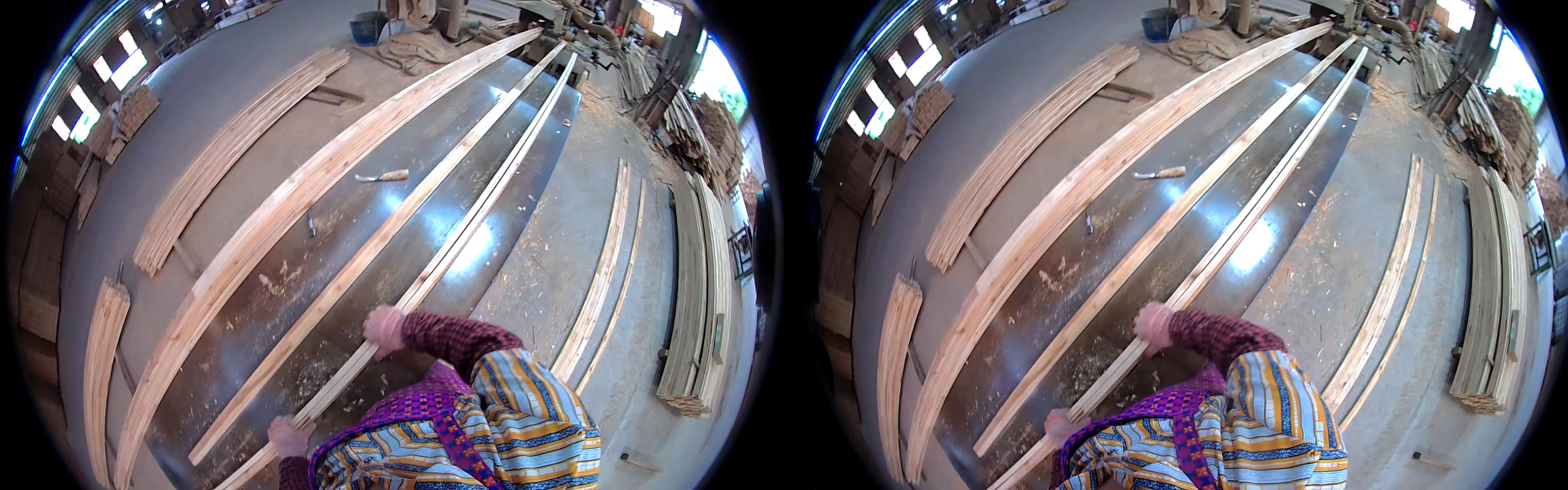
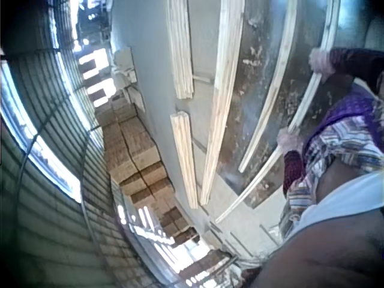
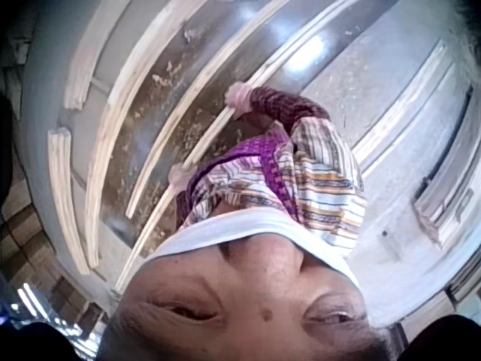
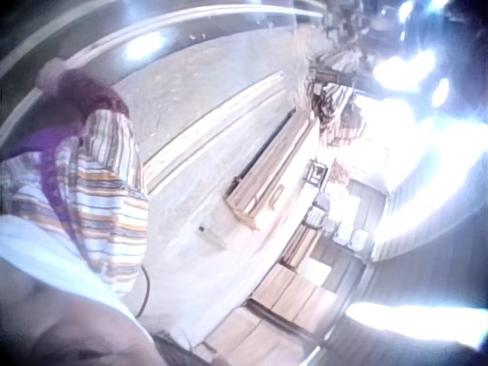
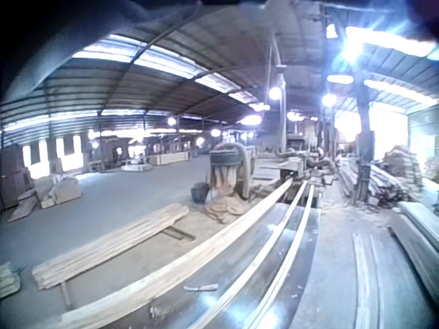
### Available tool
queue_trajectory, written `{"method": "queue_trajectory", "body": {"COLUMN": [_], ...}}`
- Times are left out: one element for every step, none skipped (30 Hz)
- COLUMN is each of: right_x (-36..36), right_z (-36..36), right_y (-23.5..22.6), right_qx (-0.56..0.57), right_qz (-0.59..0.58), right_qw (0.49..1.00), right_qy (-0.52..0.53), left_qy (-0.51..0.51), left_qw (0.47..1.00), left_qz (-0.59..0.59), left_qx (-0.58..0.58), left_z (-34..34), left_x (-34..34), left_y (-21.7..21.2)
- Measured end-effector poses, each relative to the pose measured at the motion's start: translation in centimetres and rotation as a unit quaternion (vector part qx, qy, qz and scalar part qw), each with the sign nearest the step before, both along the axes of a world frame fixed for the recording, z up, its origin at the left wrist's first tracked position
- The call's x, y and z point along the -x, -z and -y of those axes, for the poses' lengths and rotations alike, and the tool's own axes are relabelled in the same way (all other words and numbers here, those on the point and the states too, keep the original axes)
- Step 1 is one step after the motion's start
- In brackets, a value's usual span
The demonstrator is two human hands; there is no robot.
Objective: The person picks up wooden planks by hand, slides them across a metal table, and stacks them in different piles on the warehouse floor.
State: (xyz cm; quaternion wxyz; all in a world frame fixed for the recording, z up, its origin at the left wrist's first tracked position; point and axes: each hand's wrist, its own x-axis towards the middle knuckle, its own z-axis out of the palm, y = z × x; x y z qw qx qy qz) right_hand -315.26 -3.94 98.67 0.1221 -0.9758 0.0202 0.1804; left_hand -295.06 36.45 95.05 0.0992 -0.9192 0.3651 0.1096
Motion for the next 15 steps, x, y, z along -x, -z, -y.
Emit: {"method": "queue_trajectory", "body": {"right_x": [-0.6, -0.7, -0.7, -0.4, 0.1, 0.7, 1.5, 2.4, 3.6, 4.4, 5.1, 5.1, 5.1, 5.0, 4.9], "right_z": [-0.6, -1.1, -1.2, -0.8, -0.5, -0.1, 1.2, 2.7, 4.4, 5.3, 5.6, 5.7, 5.7, 5.8, 5.8], "right_y": [-0.3, -0.3, 0.0, 0.2, 0.3, 0.3, 0.6, 0.1, -0.6, -1.0, -1.1, -1.2, -1.2, -1.2, -1.1], "right_qx": [-0.012, -0.026, -0.033, -0.032, -0.032, -0.032, -0.043, -0.033, -0.023, -0.015, -0.014, -0.015, -0.016, -0.014, -0.012], "right_qz": [0.001, 0.001, 0.012, 0.013, 0.012, 0.013, 0.007, 0.004, 0.001, -0.003, 0.001, 0.008, 0.016, 0.019, 0.023], "right_qw": [1.0, 1.0, 0.999, 0.999, 0.999, 0.999, 0.999, 0.999, 1.0, 1.0, 1.0, 1.0, 1.0, 1.0, 1.0], "right_qy": [0.0, -0.001, -0.002, 0.005, 0.006, 0.009, 0.015, 0.013, 0.014, 0.014, 0.016, 0.008, 0.0, 0.003, 0.007], "left_qy": [-0.003, -0.007, -0.014, -0.017, -0.025, -0.031, -0.04, -0.012, 0.019, 0.049, 0.042, 0.025, 0.008, 0.018, 0.028], "left_qw": [1.0, 1.0, 1.0, 0.999, 0.997, 0.995, 0.994, 0.998, 0.999, 0.998, 0.998, 0.999, 0.998, 0.999, 0.999], "left_qz": [-0.002, -0.004, -0.008, -0.028, -0.048, -0.068, -0.076, -0.057, -0.038, -0.019, -0.033, -0.044, -0.055, -0.037, -0.019], "left_qx": [0.002, 0.002, 0.0, -0.023, -0.048, -0.072, -0.071, -0.036, -0.003, 0.029, 0.017, 0.004, -0.01, -0.001, 0.007], "left_z": [-0.8, -1.7, -1.9, -1.4, -0.8, 0.7, 2.3, 3.3, 4.3, 4.9, 5.9, 6.5, 6.8, 6.7, 6.6], "left_x": [-0.8, -1.4, -1.7, -2.0, -1.8, -1.4, -0.3, 1.2, 2.4, 3.0, 3.2, 3.3, 3.4, 3.4, 3.5], "left_y": [0.3, 0.6, 0.6, 0.9, 1.0, 0.1, -0.4, -0.2, 0.7, 1.3, 1.5, 1.3, 1.3, 1.5, 1.6]}}
